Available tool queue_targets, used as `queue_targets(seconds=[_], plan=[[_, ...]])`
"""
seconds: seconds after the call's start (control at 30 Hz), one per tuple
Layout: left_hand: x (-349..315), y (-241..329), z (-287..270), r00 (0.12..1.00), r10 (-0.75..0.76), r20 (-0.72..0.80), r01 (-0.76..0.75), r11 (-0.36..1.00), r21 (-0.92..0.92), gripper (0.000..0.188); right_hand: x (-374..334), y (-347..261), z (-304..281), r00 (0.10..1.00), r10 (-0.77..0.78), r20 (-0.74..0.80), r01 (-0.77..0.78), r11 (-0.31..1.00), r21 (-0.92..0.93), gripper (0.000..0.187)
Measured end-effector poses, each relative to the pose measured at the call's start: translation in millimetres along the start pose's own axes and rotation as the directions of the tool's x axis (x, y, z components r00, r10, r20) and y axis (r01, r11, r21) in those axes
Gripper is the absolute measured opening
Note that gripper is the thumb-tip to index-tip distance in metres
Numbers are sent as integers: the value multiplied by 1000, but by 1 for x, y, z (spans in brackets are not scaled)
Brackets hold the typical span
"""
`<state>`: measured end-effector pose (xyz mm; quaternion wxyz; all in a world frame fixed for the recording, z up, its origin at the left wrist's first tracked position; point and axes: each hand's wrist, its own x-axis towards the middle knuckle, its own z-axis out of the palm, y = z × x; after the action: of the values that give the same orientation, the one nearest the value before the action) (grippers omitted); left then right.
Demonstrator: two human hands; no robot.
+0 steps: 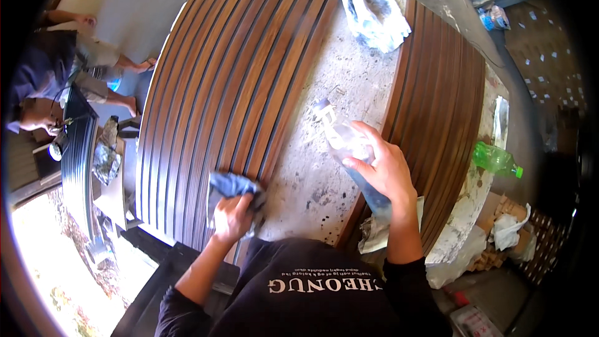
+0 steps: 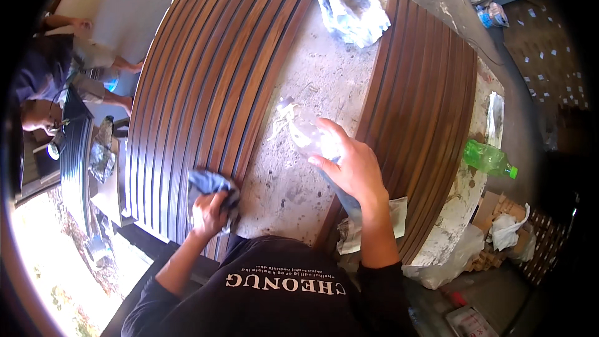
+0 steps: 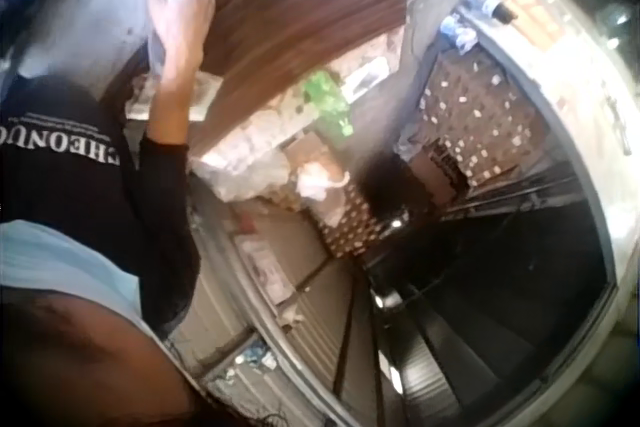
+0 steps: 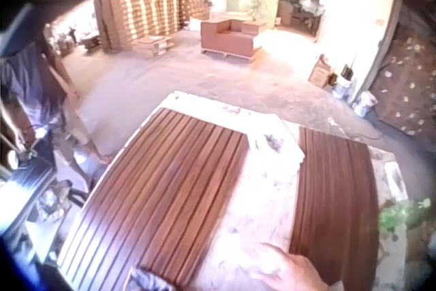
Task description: The person wipes down wooden slatted panels using a blue cloth and liquid from a clear bottle. They repeatedly spray or pour liquid onto the panels and the cloth, then scrub the wooden surfaces.
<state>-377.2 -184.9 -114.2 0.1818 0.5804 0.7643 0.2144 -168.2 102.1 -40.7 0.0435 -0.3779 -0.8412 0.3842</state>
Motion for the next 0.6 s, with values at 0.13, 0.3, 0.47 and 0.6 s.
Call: queue_targets(seconds=[0.13,0.3,0.47,0.6], plan=[[5,-4,3,995,-94,15,94,996,-1,29,-30,-11,4,998,44,34,-45,998,41,72],[182,6,-6,968,-238,73,232,969,82,23,-53,-28,10,991,119,64,-124,988,89,74],[85,3,8,975,-214,61,216,976,-30,20,-64,-38,24,997,-73,23,70,988,138,71],[-125,10,13,930,-364,51,364,931,-10,23,-69,-48,31,992,-40,123,19,986,165,70]])
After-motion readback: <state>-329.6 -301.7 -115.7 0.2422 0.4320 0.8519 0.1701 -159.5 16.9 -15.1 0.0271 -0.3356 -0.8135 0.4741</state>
